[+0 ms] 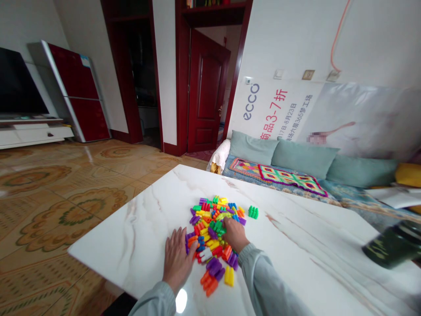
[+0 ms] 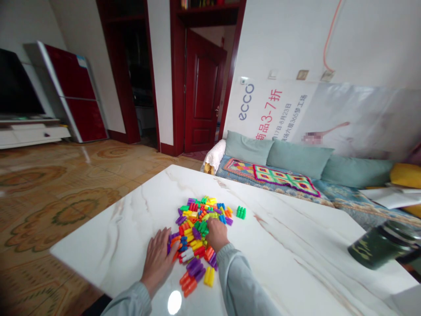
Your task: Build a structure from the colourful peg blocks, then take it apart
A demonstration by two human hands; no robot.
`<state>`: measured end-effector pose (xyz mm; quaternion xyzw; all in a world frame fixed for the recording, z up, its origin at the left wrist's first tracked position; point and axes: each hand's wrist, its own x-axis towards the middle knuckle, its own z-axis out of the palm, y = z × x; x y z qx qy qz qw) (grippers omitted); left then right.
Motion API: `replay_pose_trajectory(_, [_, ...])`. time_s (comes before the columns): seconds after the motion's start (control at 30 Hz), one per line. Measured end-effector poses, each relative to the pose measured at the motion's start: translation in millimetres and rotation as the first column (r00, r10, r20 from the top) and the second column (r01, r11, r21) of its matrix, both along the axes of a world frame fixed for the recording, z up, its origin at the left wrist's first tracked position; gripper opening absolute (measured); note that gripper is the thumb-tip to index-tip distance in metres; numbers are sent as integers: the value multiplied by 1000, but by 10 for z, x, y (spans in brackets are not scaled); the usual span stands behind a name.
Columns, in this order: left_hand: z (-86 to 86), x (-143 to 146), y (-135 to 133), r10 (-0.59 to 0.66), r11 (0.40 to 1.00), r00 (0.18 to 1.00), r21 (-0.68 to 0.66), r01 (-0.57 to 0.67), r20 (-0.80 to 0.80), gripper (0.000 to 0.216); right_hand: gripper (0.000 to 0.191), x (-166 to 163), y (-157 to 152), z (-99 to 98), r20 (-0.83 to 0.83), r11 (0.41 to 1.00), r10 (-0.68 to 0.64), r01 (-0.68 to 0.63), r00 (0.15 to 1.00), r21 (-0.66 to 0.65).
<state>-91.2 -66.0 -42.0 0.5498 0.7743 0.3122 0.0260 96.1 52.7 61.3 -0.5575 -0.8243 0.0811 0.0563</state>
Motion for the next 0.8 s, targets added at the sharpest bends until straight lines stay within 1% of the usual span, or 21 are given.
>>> replay_pose_trajectory(0.07, [-4,0,-3,-2,1000,1000,2,2,1,62,35,-9,-8,18,-4,1000,7,-7,1000,8])
replay_pose_trajectory(0.23, [-25,-8,2,-3,1000,1000,-4,3,-13,62,26,-27,6,22,-48,1000,14,-13,999,19])
replay_pose_trajectory(0.33, [-37,-15,10,-3,1000,1000,-4,3,-28,63,25,-30,11,1,-98,999,21,-18,995,35])
replay_pose_trajectory(0.47, [-55,-20,15,-2,1000,999,10,3,-33,62,23,9,18,-31,-210,996,47,-30,977,84])
replay_pose_trajectory(0.57, [-70,-22,16,-3,1000,999,15,4,-44,62,18,133,85,-67,-338,989,58,-8,939,148])
replay_pose_trajectory(0.67, [-85,-26,19,4,1000,998,19,-3,-62,62,16,397,221,-151,-483,974,6,104,876,202])
replay_pose_trajectory(0.73, [-94,-27,22,9,1000,997,18,-8,-73,62,23,646,322,-251,-573,948,-77,238,816,212])
replay_pose_trajectory(0.8, [-102,-26,26,12,1000,996,19,-10,-87,61,32,914,406,-381,-643,902,-177,384,745,196])
